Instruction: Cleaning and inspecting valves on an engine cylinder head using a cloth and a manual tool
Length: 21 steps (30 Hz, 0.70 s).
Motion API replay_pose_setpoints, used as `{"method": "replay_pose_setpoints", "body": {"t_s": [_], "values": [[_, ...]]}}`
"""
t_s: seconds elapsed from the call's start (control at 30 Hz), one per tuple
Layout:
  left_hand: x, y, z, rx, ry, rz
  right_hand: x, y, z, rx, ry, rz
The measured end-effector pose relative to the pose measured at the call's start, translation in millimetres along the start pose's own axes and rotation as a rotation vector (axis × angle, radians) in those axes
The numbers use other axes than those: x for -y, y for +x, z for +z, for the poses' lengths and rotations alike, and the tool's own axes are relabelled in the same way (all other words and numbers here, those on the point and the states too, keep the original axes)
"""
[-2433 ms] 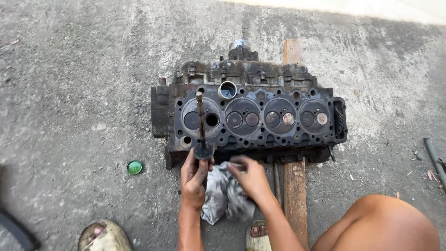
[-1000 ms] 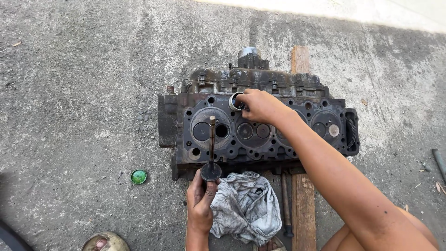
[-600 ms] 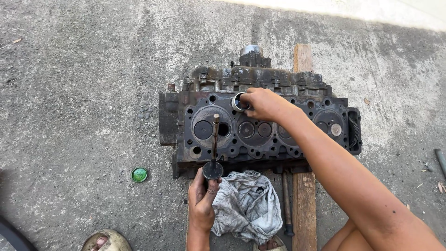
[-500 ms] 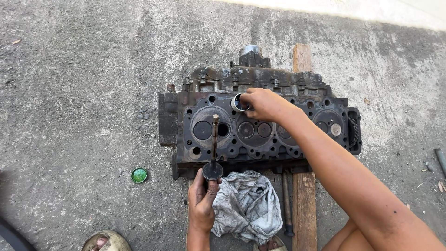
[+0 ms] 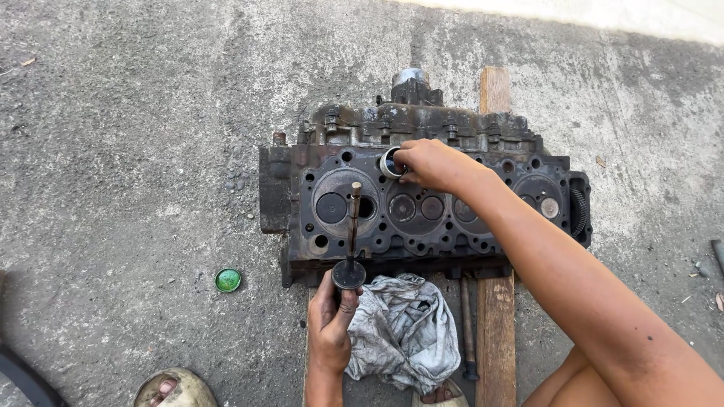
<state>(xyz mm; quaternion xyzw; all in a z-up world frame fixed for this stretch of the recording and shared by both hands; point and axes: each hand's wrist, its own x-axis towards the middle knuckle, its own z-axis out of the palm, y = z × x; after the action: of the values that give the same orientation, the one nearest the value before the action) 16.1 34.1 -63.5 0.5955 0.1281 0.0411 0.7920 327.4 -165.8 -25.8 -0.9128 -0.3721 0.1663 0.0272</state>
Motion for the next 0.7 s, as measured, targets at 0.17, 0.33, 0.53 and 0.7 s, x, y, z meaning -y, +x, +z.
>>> {"method": "replay_pose_setpoints", "body": {"t_s": [0.17,0.33,0.53,0.7], "values": [[-3.8,-0.7,1.5,-0.009,-0.006,-0.016,-5.4,-1.1,5.0,-0.026,-0.082,-0.015],[-1.0,-0.7,0.6,-0.020,0.022,-0.040,5.2,-1.8,-6.4,0.010,-0.177,0.001],[-1.0,-1.1,-0.1,-0.019,-0.027,-0.032,20.2,-1.2,-25.3,0.067,-0.256,-0.031],[0.2,-0.9,-0.7,-0.030,-0.024,-0.048,24.1,2.7,-31.0,0.142,-0.295,-0.044]]}}
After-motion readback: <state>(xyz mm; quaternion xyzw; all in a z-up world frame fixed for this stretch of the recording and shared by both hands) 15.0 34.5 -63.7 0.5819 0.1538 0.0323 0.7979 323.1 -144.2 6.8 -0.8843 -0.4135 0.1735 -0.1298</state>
